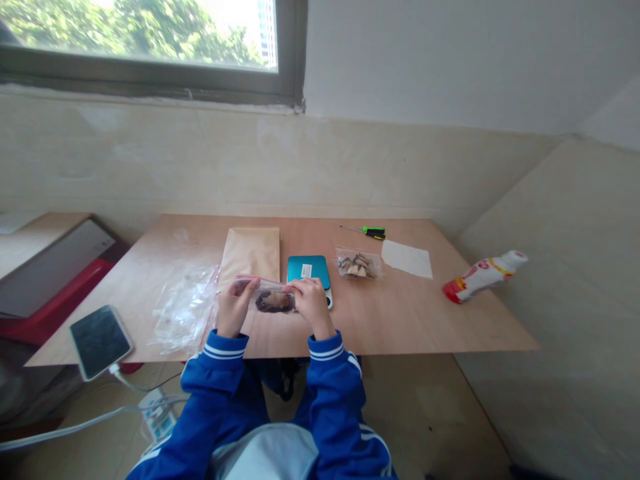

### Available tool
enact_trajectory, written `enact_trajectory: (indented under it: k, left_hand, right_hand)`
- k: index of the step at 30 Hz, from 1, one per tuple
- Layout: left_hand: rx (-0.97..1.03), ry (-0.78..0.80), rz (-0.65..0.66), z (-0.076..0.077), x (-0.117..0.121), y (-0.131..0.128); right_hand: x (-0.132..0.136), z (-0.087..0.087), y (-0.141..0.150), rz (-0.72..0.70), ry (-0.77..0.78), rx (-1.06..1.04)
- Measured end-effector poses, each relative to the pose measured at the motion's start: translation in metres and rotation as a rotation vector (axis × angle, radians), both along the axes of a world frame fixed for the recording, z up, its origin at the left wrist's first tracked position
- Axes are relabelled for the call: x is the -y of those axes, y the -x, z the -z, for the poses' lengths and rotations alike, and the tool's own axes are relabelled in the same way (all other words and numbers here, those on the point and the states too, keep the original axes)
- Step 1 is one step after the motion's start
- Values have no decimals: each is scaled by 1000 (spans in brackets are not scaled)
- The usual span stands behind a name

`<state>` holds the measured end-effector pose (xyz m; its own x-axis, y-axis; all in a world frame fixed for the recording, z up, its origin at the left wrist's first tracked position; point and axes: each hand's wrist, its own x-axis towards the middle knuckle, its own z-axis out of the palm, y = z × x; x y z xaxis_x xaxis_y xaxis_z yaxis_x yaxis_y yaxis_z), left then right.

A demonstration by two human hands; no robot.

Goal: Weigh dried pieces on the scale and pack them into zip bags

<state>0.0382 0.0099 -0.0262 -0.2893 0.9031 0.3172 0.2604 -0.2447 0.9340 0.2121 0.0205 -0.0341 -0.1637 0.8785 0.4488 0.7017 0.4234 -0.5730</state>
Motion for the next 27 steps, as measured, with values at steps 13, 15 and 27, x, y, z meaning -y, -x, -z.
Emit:
enact_trajectory:
  k: [13,15,27]
  left_hand:
    - [227,49,1,1,-2,18]
    - [318,52,-25,0,-2,16]
    - [836,173,6,11,-11,-15]
  right_hand:
    - [1,0,-17,-33,93,-230]
    - [1,0,-17,-22,109,-269]
    - [-6,17,-6,-138,383,-766]
